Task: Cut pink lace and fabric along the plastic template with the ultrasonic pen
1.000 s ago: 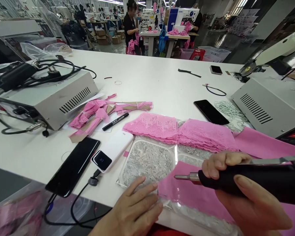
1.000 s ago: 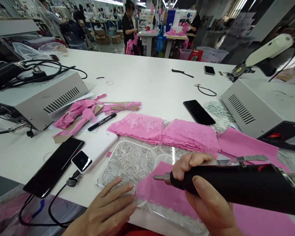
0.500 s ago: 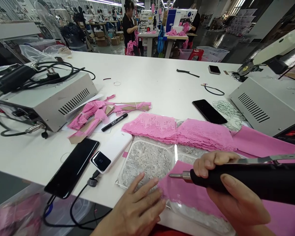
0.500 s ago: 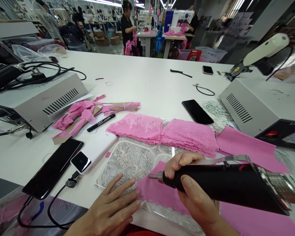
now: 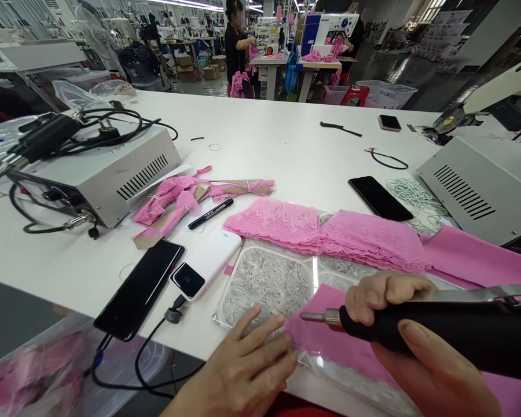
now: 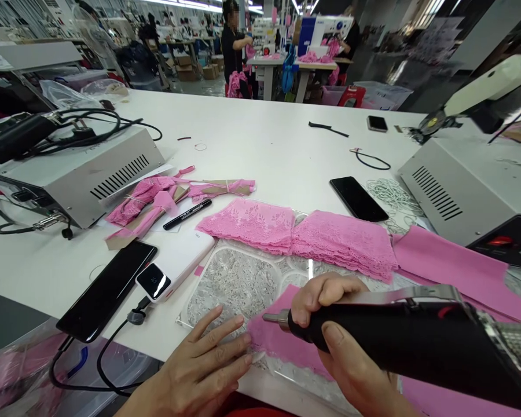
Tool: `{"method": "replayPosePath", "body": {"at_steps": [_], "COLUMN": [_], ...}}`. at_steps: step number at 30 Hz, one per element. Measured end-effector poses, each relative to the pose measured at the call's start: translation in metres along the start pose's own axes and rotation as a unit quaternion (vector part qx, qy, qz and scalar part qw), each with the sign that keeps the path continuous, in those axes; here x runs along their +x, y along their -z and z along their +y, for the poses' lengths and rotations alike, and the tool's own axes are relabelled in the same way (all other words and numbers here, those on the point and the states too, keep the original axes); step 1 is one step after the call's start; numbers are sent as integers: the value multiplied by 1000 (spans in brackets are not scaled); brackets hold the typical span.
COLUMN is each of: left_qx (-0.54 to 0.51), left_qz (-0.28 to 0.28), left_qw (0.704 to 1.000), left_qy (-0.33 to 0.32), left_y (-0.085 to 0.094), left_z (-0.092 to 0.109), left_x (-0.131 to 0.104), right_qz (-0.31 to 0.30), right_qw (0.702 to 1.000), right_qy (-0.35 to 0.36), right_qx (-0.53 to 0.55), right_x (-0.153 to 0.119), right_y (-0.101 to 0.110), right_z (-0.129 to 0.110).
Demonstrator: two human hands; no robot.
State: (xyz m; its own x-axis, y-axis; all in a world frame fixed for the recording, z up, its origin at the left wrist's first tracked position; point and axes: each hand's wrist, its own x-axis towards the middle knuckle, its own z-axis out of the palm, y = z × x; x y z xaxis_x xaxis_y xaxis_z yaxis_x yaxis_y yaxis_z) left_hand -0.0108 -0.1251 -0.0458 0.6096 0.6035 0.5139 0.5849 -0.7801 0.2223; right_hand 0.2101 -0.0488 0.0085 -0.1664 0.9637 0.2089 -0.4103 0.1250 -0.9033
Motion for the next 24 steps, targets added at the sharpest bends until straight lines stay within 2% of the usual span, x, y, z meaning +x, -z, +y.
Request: {"method": "replayPosePath", "body": {"at_steps": [7, 16, 20, 24], "left_qx": [-6, -12, -7, -9], "left_qz": [-9, 3, -3, 2], "left_qw": [1000, 1000, 1000, 1000], "left_qy": [2, 9, 7, 6], "left_y": [2, 4, 5, 3], "left_z": [0, 0, 0, 0], "left_x": [0, 2, 2, 0], "right_qz": [-7, -31, -39, -10], "right_qw": [999, 999, 999, 1000], "right_qy": [-33, 0, 9, 5], "right_qx": [-15, -25, -25, 5], "right_x": [-4, -5, -5, -3], "right_y": [-14, -18, -18, -9], "right_z": [1, 7, 8, 7]}}
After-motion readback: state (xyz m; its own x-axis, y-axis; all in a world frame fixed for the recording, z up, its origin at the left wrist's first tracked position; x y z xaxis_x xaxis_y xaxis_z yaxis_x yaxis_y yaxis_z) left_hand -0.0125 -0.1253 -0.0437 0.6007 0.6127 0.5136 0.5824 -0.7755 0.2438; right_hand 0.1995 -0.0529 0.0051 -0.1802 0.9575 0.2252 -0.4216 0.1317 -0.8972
